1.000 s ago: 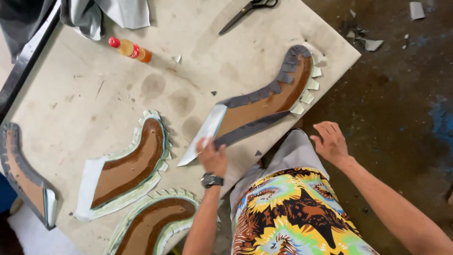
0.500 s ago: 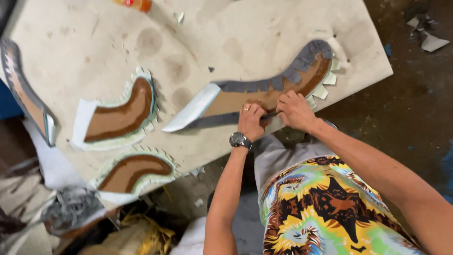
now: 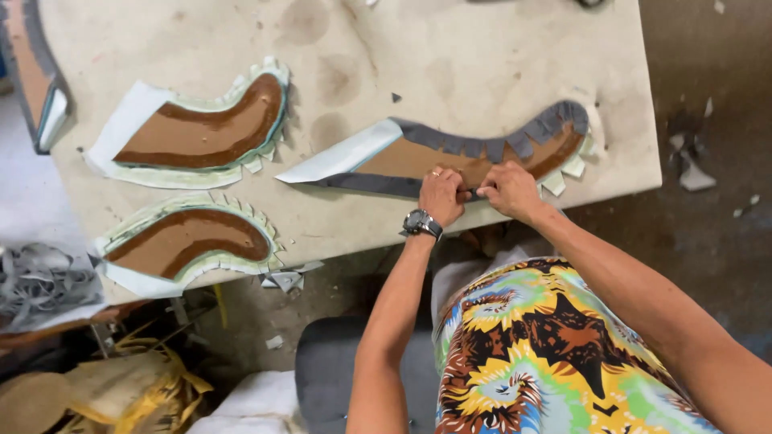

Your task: Wrapping and gluing fabric around curved furniture templates and trimming the excess material with scissors.

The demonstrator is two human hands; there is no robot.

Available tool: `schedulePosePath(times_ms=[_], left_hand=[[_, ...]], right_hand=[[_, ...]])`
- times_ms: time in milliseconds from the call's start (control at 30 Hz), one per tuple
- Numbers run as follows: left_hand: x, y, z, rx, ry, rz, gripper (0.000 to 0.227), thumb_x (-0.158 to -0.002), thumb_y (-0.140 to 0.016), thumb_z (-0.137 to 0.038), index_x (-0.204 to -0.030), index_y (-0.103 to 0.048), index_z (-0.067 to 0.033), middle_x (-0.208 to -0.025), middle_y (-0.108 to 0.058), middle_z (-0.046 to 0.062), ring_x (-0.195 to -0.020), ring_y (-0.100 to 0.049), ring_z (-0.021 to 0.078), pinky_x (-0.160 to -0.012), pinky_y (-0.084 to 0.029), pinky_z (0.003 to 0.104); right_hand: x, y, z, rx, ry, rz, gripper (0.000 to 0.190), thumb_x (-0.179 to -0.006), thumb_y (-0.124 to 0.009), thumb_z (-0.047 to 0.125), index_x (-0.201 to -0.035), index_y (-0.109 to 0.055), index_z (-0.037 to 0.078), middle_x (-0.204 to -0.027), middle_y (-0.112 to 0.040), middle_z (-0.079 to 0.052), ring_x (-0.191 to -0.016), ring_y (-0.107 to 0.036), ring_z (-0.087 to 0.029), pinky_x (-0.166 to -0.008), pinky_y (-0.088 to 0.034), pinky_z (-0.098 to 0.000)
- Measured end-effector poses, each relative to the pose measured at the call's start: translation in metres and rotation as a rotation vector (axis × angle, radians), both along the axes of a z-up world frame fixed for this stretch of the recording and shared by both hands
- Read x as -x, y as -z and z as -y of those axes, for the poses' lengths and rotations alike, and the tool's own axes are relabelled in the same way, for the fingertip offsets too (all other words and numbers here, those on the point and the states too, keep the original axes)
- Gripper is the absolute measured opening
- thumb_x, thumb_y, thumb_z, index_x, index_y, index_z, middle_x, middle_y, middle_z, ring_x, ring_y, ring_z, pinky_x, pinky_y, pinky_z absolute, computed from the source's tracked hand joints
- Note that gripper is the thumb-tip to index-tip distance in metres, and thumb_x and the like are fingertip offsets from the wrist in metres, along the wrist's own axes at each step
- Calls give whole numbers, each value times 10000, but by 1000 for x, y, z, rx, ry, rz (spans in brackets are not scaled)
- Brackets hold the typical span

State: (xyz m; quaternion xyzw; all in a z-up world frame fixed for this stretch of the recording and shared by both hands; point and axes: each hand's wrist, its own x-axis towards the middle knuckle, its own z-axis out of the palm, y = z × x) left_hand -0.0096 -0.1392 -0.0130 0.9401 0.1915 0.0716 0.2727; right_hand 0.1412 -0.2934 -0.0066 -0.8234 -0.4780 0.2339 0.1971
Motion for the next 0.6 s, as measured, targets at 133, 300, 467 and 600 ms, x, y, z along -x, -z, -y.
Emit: schedulePosePath(times_ms=[133,300,467,600], left_hand=[[1,-6,8,22,-9,6,251,-790,-817,-364,-806,-599,-239,-887,-570,-76,-1015,-580,207,-878,-470,395],[1,-90,44,140,-460,348,163,-849,-807,-248,-962,-711,-179,-1193,-614,33,-1181,-593,307,-1060,-465,473],[-30,-82,139,222,-1457,502,210,-958,-717,-326,-1006,-716,-120,-1054,-661,64,-984,-671,224,-844,-537,360],[-116,-64,185,469,-1965,363,656,-795,-807,-513,-1267,-639,-88,-1175,-596,62,-932,-606,182,-743,-526,352]], right_hand=[[-32,-51,-2,112,-8,-303,332,-936,-740,387,-1215,-789,214,-1032,-812,-62,-1053,-731,-329,-890,-580,-481],[-294,19,5,2,-225,322,335,-915,-627,206,-1223,-721,114,-1137,-746,-152,-1089,-698,-368,-959,-552,-472],[-388,-9,-91,-370,-433,553,418,-915,-643,-31,-1308,-783,-47,-1176,-689,-240,-1038,-614,-429,-929,-523,-476],[-404,-40,-114,201,-606,601,503,-813,-673,173,-1298,-741,57,-1185,-697,-226,-1021,-680,-436,-804,-602,-474]])
